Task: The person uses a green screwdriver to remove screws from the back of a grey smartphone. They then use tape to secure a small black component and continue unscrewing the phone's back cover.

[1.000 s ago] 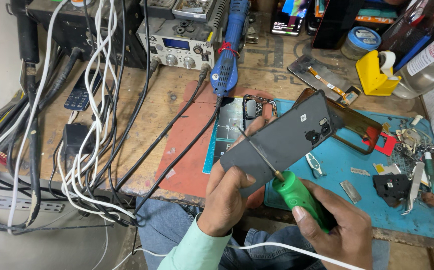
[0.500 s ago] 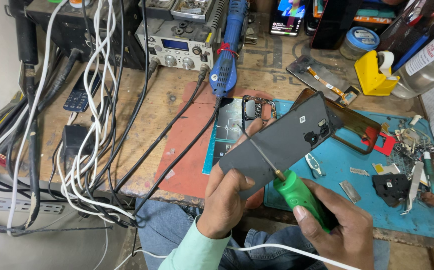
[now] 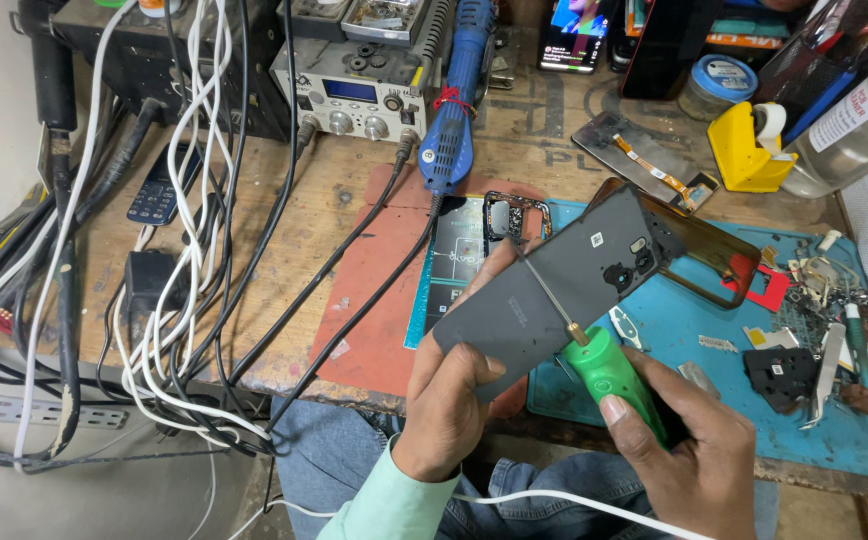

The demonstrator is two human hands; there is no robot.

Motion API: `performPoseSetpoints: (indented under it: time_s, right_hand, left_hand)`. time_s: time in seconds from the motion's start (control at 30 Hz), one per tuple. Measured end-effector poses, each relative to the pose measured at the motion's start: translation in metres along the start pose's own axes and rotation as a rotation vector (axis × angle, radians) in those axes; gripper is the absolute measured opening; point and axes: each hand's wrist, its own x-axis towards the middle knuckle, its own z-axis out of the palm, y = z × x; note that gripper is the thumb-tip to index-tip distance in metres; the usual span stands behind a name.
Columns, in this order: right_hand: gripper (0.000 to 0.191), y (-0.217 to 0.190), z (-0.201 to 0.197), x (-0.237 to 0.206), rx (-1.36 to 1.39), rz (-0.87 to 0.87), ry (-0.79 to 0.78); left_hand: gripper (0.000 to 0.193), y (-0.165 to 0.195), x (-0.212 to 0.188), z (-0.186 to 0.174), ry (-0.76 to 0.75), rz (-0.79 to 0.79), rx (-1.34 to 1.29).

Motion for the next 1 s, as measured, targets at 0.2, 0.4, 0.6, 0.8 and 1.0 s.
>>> performPoseSetpoints:
  time_s: [0.2,0.4,0.6,0.8,1.0]
  right_hand:
    - [0.051,-0.0028,-0.0046,0.0031,0.024,-0.110,0.012]
    - [0.052,-0.0038,-0.0017,-0.0020,0.012,-0.106,-0.016]
    - [0.051,-0.0016,0.0010,-0.0007,0.037,0.031,-0.022]
    - [0.049,-0.0013,0.0014,-0.0018,0.026,-0.052,-0.002]
    - [0.050,-0.0010,0.0014,-0.0007,0.028,-0.016,0.009]
  left_hand:
    - [0.083,0.0010,-0.0005,0.0013,0.025,-0.016,0.039]
    - [0.086,0.0015,-0.0006,0.0025,-0.006,-0.012,0.026]
    - [0.087,0.0016,-0.0012,0.0030,0.006,0.002,-0.014]
    - [0.087,0.0007,-0.0017,0.0024,0.005,-0.005,-0.033]
    - [0.085,-0.0010,-0.0024,0.0013,0.033,-0.018,-0.039]
